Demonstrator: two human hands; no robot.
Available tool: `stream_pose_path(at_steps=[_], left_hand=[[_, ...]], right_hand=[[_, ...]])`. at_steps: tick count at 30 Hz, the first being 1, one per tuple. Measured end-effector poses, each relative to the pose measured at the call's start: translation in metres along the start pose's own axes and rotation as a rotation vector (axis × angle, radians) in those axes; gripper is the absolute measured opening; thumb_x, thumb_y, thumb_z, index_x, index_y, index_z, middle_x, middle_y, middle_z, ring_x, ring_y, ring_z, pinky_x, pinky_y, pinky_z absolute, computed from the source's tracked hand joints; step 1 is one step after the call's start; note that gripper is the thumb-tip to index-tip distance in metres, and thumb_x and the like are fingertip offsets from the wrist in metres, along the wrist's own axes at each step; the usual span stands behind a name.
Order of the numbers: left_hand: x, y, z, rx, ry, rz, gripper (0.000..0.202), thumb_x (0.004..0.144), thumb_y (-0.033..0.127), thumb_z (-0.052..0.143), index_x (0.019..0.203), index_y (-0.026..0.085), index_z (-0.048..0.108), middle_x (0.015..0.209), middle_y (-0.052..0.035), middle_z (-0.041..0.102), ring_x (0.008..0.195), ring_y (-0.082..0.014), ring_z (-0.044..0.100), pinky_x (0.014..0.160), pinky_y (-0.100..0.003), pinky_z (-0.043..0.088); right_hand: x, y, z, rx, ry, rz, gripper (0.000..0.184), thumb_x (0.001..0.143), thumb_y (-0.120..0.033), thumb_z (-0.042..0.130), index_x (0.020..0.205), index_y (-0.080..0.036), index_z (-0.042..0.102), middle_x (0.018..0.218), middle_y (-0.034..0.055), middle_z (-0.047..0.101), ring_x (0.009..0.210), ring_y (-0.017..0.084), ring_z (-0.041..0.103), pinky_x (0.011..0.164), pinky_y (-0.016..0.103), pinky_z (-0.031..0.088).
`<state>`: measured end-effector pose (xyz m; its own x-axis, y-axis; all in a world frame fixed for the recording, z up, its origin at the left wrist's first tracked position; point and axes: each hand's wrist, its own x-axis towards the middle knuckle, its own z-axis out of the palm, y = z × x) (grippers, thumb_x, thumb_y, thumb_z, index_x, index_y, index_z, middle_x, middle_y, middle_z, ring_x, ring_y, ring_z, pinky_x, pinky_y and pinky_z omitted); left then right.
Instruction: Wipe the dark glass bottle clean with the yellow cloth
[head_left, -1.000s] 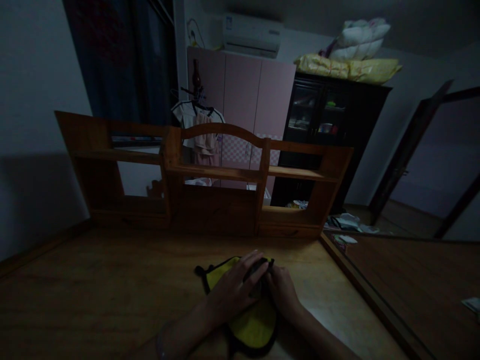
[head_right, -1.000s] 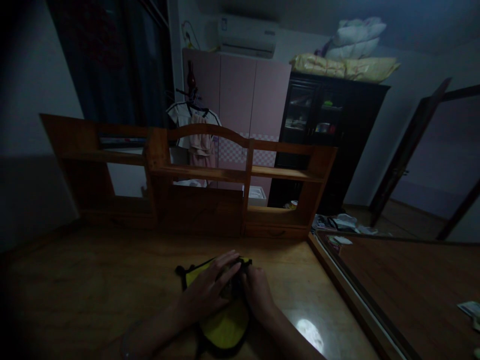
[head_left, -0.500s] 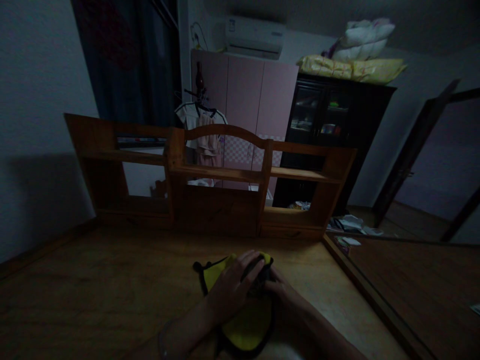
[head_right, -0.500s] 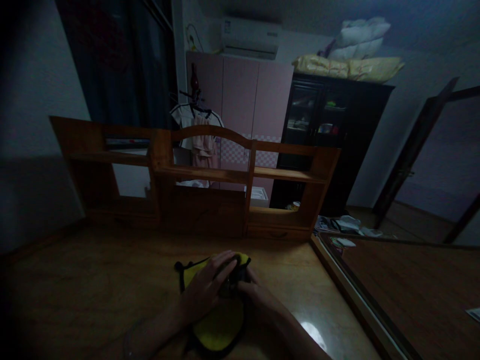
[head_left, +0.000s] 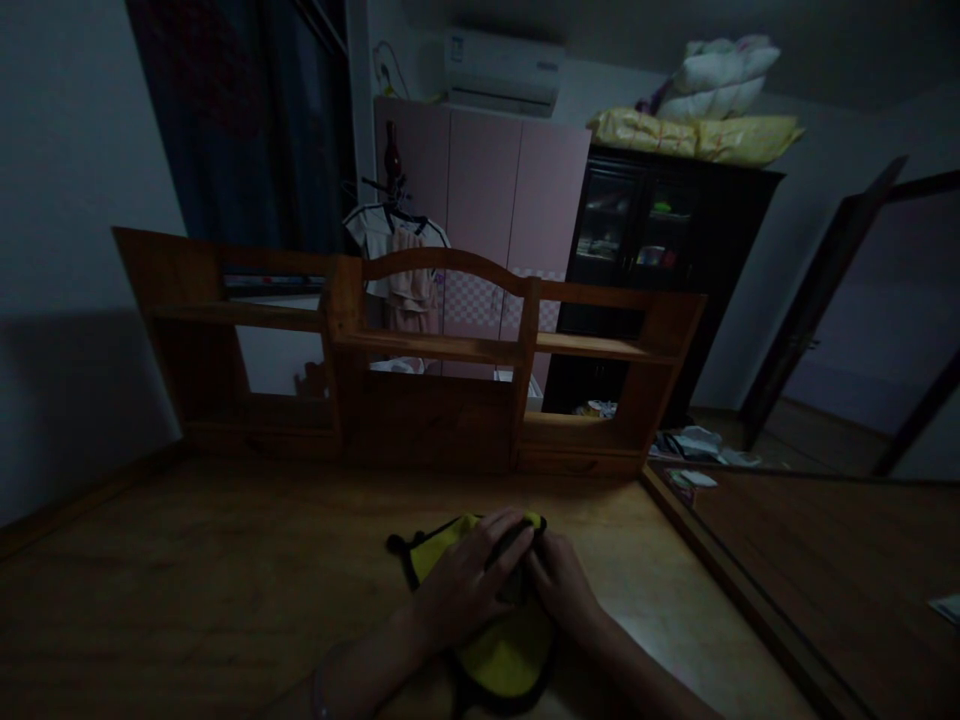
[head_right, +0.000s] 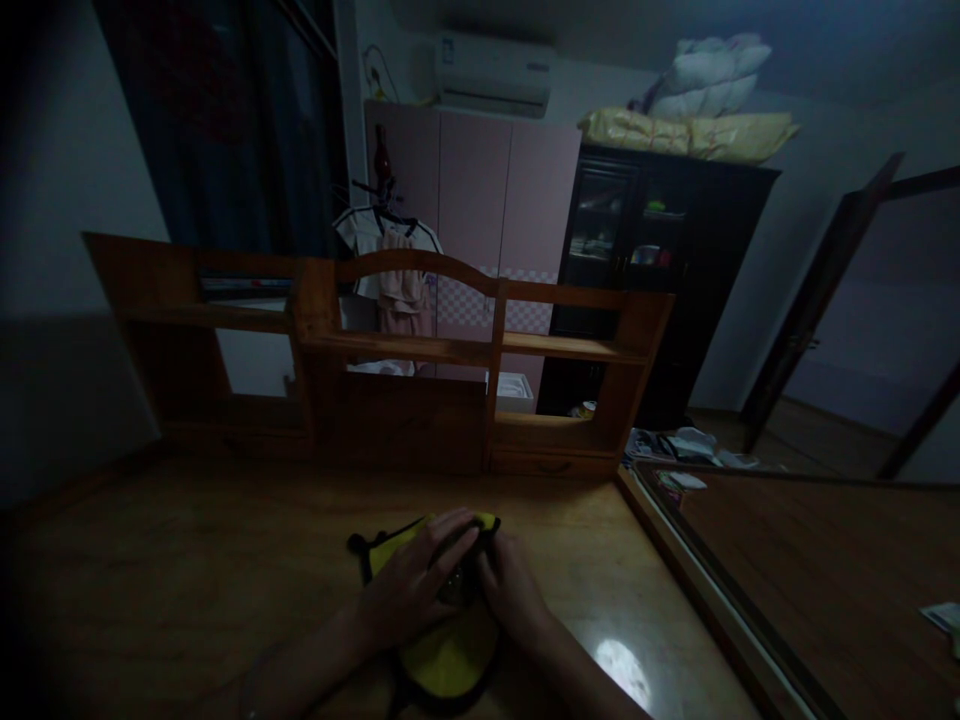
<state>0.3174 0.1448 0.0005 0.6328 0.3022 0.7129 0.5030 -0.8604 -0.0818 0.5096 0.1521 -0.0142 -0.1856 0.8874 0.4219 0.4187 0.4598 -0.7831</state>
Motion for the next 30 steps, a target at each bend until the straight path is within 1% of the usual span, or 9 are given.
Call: stream_pose_path(at_steps=[3, 5, 11, 14, 18, 21, 26, 28, 30], left_hand=[[0.0, 0.002, -0.001, -0.023, -0.01, -0.018, 0.076, 0.09, 0.043, 0.059, 0.15, 0.016, 0.02, 0.143, -0.0205, 0.042, 0.137, -0.0326, 0.037, 0.106, -0.049, 0.044], [0.001, 0.001, -0.002, -0.044, -0.006, -0.027, 0.081, 0.089, 0.045, 0.061, 0.151, 0.016, 0.017, 0.141, -0.0205, 0.044, 0.135, -0.0319, 0.041, 0.105, -0.047, 0.046], [0.003, 0.0, -0.004, -0.015, 0.03, -0.088, 0.085, 0.087, 0.051, 0.06, 0.15, 0.013, 0.017, 0.138, -0.0214, 0.047, 0.133, -0.0307, 0.044, 0.106, -0.044, 0.045], [0.002, -0.001, -0.004, 0.008, 0.04, -0.143, 0.083, 0.09, 0.051, 0.056, 0.151, 0.014, 0.015, 0.139, -0.0209, 0.047, 0.133, -0.0304, 0.044, 0.105, -0.044, 0.045], [0.002, -0.002, -0.004, 0.02, 0.028, -0.186, 0.079, 0.091, 0.047, 0.055, 0.151, 0.014, 0.015, 0.141, -0.0205, 0.046, 0.133, -0.0298, 0.045, 0.104, -0.044, 0.047], [0.001, -0.003, -0.004, 0.016, 0.01, -0.166, 0.08, 0.09, 0.046, 0.058, 0.15, 0.013, 0.019, 0.14, -0.0204, 0.046, 0.133, -0.0295, 0.045, 0.104, -0.043, 0.046], [0.003, -0.003, -0.004, 0.033, -0.001, -0.082, 0.077, 0.089, 0.047, 0.059, 0.149, 0.014, 0.024, 0.139, -0.0197, 0.048, 0.132, -0.0308, 0.045, 0.105, -0.046, 0.046], [0.003, -0.002, -0.003, 0.028, -0.013, -0.071, 0.078, 0.088, 0.049, 0.059, 0.149, 0.015, 0.024, 0.139, -0.0201, 0.048, 0.133, -0.0315, 0.044, 0.106, -0.047, 0.045], [0.002, -0.001, -0.002, 0.005, -0.026, -0.087, 0.083, 0.086, 0.052, 0.062, 0.15, 0.016, 0.023, 0.139, -0.0203, 0.048, 0.132, -0.032, 0.045, 0.105, -0.047, 0.045]], right_hand=[[0.002, -0.003, -0.007, -0.08, -0.026, -0.015, 0.018, 0.083, -0.017, 0.049, 0.076, -0.018, 0.066, 0.069, 0.0047, 0.069, 0.061, 0.018, 0.059, 0.056, 0.026, 0.042], [0.003, -0.005, -0.01, -0.096, -0.023, -0.008, 0.019, 0.082, -0.016, 0.049, 0.07, -0.019, 0.064, 0.063, 0.003, 0.067, 0.055, 0.016, 0.057, 0.052, 0.025, 0.037], [0.003, -0.007, -0.005, -0.089, -0.001, 0.017, 0.016, 0.083, -0.023, 0.053, 0.071, -0.017, 0.063, 0.069, 0.0047, 0.066, 0.063, 0.019, 0.058, 0.058, 0.027, 0.039], [0.003, -0.011, -0.002, 0.118, -0.007, 0.143, 0.01, 0.078, -0.023, 0.06, 0.083, -0.017, 0.065, 0.081, 0.0048, 0.068, 0.076, 0.022, 0.062, 0.067, 0.029, 0.046], [0.002, -0.017, 0.001, 0.561, -0.121, 0.317, 0.038, 0.071, -0.016, 0.059, 0.11, -0.018, 0.062, 0.098, 0.0036, 0.068, 0.094, 0.024, 0.062, 0.081, 0.033, 0.049], [0.0, -0.013, 0.005, 0.688, -0.162, 0.342, 0.043, 0.071, -0.014, 0.057, 0.114, -0.019, 0.06, 0.1, 0.0037, 0.068, 0.097, 0.024, 0.063, 0.086, 0.036, 0.049], [-0.001, -0.004, 0.009, 0.403, -0.032, 0.195, 0.034, 0.078, -0.019, 0.057, 0.111, -0.02, 0.064, 0.11, 0.0059, 0.067, 0.104, 0.025, 0.06, 0.094, 0.038, 0.045], [-0.001, -0.005, 0.006, 0.246, 0.035, 0.127, 0.027, 0.079, -0.019, 0.055, 0.103, -0.019, 0.067, 0.101, 0.0059, 0.069, 0.094, 0.024, 0.062, 0.086, 0.035, 0.048], [0.001, -0.008, 0.001, 0.099, 0.06, 0.095, 0.016, 0.077, -0.018, 0.055, 0.085, -0.017, 0.069, 0.083, 0.0049, 0.07, 0.077, 0.022, 0.062, 0.069, 0.03, 0.048]])
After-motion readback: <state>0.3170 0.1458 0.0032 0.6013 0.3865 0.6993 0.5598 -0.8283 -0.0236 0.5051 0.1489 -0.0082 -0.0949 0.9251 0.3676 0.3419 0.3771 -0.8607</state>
